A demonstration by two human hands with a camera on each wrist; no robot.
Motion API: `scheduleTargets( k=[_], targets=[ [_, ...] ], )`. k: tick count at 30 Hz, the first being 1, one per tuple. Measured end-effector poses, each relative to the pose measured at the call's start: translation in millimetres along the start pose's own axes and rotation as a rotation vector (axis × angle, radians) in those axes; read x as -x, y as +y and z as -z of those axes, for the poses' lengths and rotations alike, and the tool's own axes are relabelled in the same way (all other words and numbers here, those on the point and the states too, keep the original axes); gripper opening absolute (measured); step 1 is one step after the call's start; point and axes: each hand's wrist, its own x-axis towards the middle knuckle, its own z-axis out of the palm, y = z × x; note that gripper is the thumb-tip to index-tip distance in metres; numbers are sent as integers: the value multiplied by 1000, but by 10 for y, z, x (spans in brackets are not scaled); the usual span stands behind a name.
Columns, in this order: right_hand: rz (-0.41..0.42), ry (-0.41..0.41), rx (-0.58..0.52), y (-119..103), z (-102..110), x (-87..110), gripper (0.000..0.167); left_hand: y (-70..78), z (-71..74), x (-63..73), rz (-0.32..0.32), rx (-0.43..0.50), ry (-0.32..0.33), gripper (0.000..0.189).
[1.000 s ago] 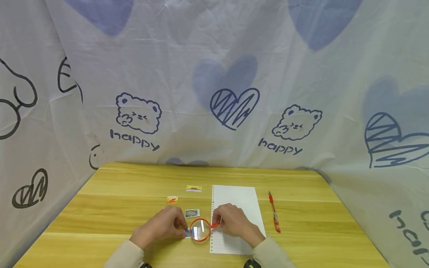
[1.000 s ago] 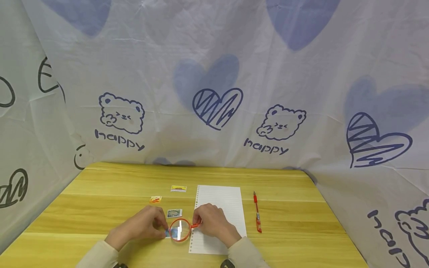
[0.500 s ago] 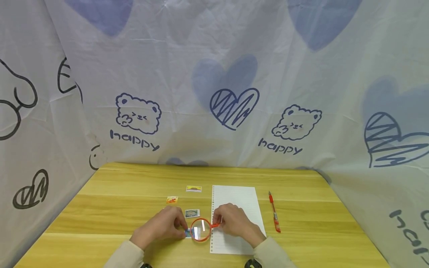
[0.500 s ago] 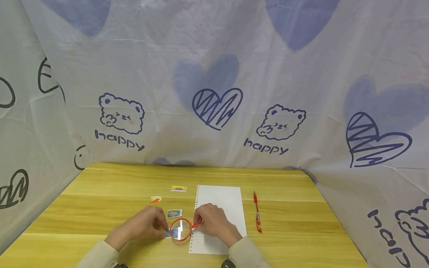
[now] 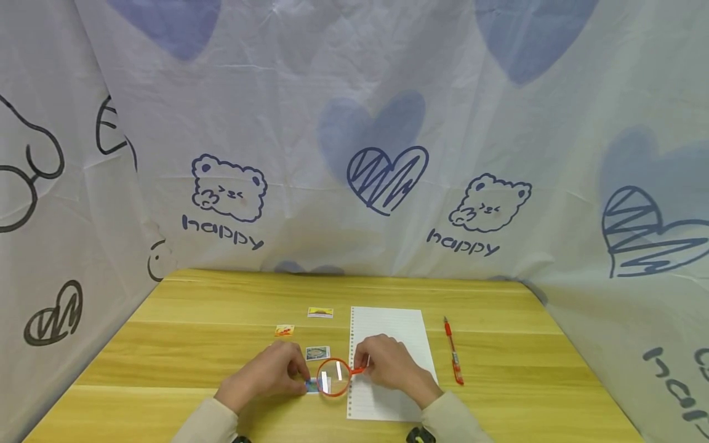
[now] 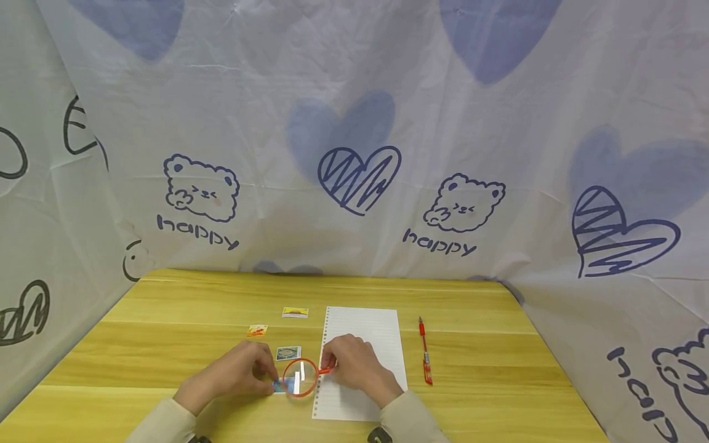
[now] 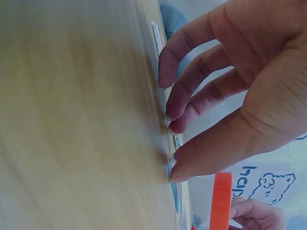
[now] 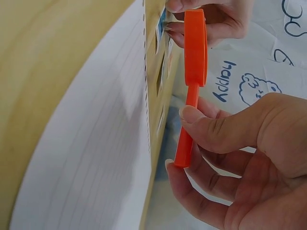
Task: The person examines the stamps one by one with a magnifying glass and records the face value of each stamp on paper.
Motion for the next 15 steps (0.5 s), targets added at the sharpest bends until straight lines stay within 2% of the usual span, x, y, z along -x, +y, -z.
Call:
scheduleTargets(
  k=[15],
  targets=[
    [-56, 18, -30, 93, 116, 59, 29, -9, -6, -2, -5, -15, 6, 11]
  ],
)
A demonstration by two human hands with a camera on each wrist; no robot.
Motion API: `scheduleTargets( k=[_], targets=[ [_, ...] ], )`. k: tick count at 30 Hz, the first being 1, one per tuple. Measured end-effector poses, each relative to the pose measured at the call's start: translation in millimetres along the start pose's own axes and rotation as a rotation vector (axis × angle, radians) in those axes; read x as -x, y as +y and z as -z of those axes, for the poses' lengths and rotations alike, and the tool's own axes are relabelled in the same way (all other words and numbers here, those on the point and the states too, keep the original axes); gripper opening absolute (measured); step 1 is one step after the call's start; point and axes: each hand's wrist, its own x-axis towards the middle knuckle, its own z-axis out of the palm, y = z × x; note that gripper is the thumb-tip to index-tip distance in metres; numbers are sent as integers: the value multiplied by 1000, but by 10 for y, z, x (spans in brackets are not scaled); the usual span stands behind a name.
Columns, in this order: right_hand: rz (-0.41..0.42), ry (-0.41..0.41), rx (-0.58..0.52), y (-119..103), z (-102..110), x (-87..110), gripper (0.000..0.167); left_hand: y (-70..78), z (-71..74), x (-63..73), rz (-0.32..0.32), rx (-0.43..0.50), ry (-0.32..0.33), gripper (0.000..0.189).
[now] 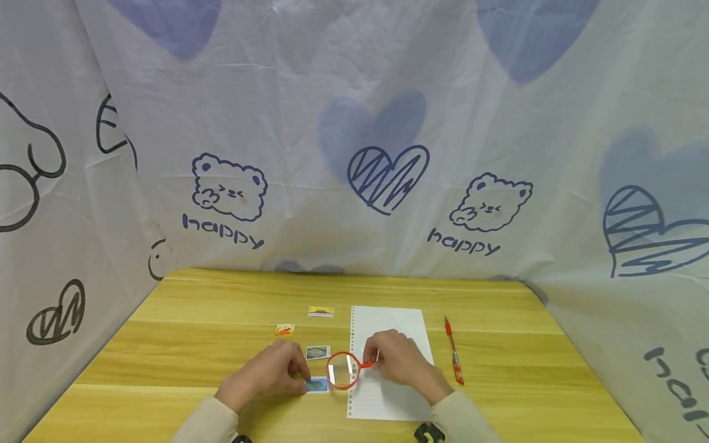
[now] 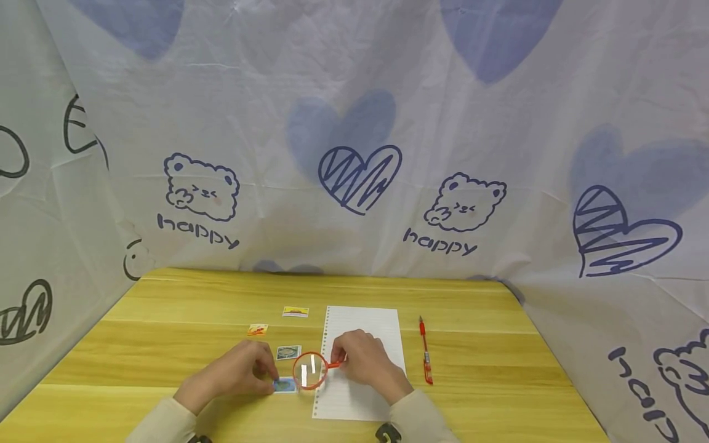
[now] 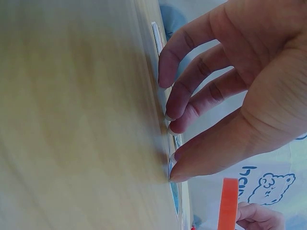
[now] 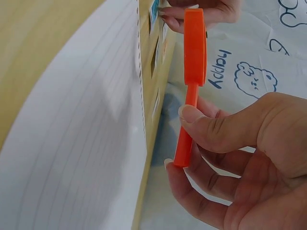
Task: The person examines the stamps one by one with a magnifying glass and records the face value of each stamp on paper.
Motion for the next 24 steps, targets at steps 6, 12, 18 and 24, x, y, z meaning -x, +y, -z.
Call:
scheduleTargets(
  k=[6, 12, 18, 24],
  targets=[
    [-22, 10, -13, 82, 55, 39, 29, 11, 2, 8, 10, 5, -3, 12],
    [-13, 35, -21, 198, 133, 95, 29, 16, 5, 9, 12, -3, -1, 12],
    [-15, 71, -5, 354, 215, 154, 30, 18, 10, 8, 11, 2, -6, 12],
    [-83, 86, 9, 466, 295, 220, 28, 17, 13, 9, 13, 4, -10, 11]
  ],
)
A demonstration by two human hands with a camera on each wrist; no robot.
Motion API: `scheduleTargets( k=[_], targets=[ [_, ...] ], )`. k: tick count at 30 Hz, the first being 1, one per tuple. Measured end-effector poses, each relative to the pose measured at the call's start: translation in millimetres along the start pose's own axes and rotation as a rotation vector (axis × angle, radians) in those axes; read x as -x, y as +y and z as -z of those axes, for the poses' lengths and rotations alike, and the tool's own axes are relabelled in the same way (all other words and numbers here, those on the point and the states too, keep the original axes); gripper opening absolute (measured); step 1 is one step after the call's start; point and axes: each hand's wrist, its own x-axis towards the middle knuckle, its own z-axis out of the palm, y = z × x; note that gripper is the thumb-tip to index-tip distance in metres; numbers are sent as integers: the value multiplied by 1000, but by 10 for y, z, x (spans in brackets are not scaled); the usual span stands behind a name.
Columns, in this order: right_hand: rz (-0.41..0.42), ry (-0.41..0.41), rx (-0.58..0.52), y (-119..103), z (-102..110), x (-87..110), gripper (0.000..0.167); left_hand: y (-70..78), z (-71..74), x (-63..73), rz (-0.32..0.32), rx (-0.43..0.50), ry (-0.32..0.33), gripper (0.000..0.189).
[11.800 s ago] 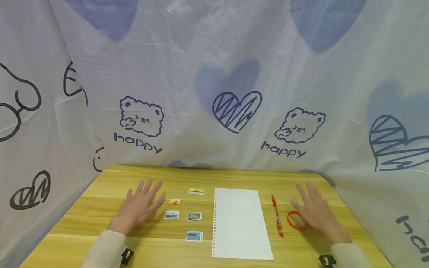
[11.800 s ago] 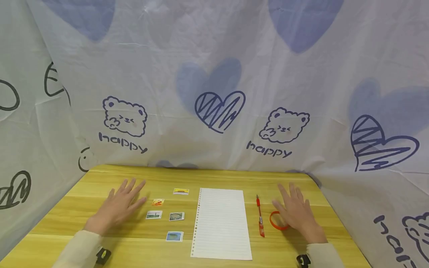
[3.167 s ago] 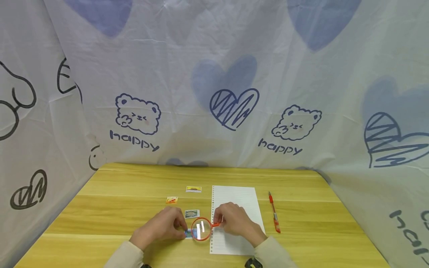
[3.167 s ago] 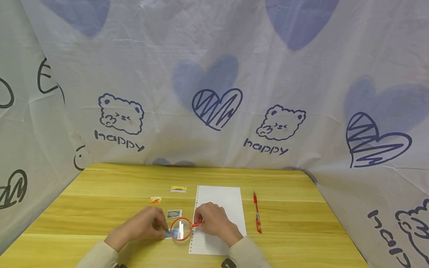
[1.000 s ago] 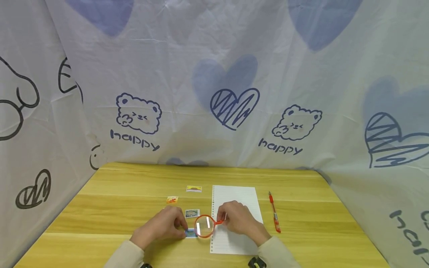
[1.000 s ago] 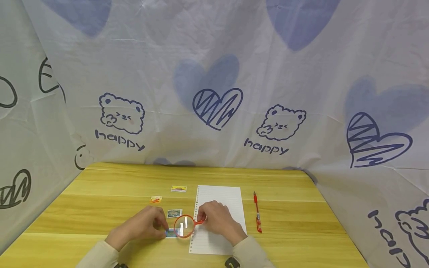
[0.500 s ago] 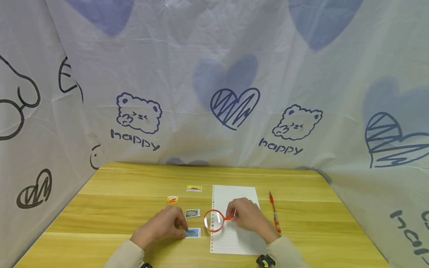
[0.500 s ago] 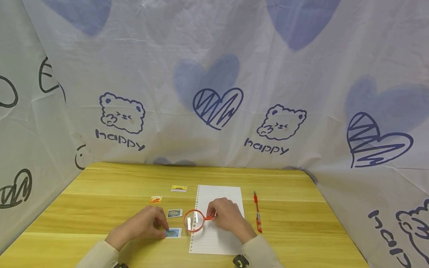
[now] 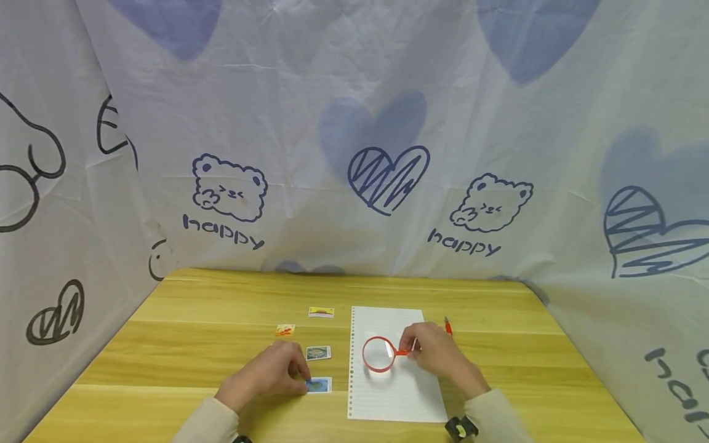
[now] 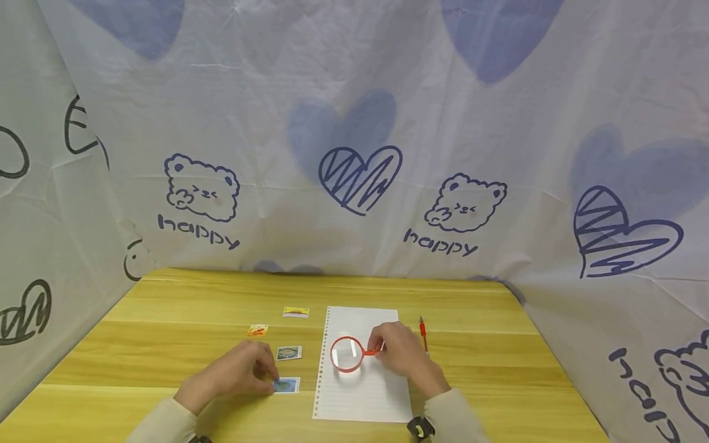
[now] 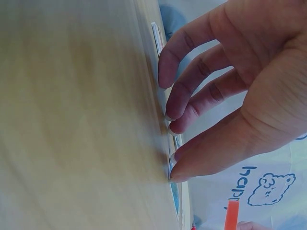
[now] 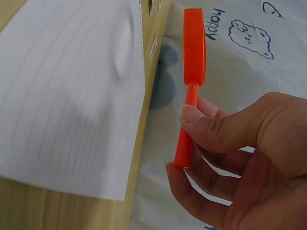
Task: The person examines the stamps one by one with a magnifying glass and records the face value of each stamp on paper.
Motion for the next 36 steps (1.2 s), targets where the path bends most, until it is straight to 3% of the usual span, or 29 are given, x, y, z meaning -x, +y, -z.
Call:
scheduleTargets(
  k=[10, 25, 36],
  targets=[
    [-141, 18, -18, 188, 145, 102, 27, -9, -8, -1, -2, -3, 5, 11],
    [-146, 47, 9, 691, 383, 377, 23, -23, -13, -12, -9, 4, 5, 11],
    [-200, 61, 21, 1025, 514, 541, 21, -17, 0, 0, -16, 4, 4, 11]
  ],
)
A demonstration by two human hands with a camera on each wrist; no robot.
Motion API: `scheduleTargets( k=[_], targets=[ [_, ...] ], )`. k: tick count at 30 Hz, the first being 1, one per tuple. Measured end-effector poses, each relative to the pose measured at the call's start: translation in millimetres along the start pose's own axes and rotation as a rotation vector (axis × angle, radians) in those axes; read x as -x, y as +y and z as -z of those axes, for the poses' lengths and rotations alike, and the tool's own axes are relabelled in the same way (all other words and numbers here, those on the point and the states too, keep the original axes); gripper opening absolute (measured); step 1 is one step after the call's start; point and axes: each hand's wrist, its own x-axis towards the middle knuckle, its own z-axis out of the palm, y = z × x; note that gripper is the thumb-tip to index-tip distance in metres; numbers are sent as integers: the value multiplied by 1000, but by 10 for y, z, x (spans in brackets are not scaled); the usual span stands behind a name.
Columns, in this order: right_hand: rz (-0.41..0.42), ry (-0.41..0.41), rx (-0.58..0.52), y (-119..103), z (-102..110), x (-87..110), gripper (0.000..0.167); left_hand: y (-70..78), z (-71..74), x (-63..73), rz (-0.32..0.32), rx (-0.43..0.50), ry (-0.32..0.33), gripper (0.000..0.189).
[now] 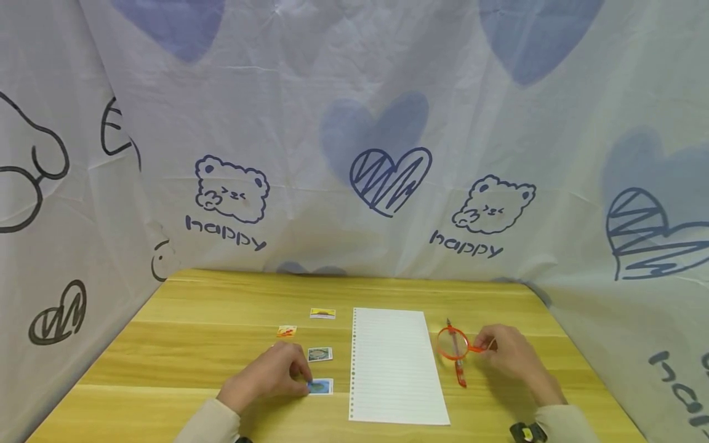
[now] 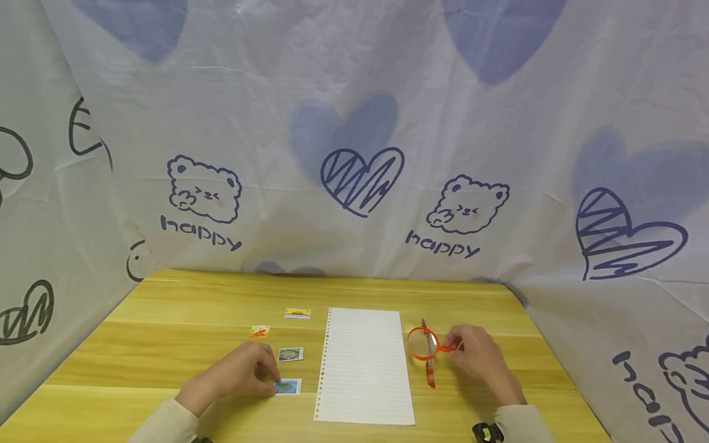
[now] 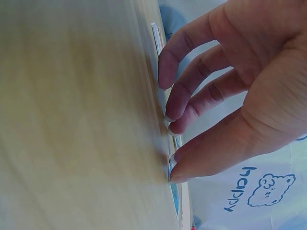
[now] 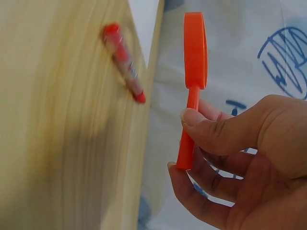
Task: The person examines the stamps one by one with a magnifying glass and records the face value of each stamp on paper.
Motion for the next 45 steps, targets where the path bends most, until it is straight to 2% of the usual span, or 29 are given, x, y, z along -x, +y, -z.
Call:
scheduleTargets(
  k=[7, 20, 29, 36, 45],
  targets=[
    [-67, -3, -12, 217, 89, 61, 16, 1, -3, 4, 3, 6, -7, 11],
    [-133, 4, 6, 626, 175, 99, 10, -6, -8, 3, 5, -2, -7, 11],
    [-161, -20, 17, 816, 196, 136, 10, 10, -1, 4, 13, 24, -5, 11],
    [-200, -7, 18, 947, 200, 140, 10, 5, -4, 2, 27, 14, -1, 12],
    [-211, 11, 38, 1071, 226, 158, 10, -2, -6, 4, 26, 12, 2, 11]
  ],
)
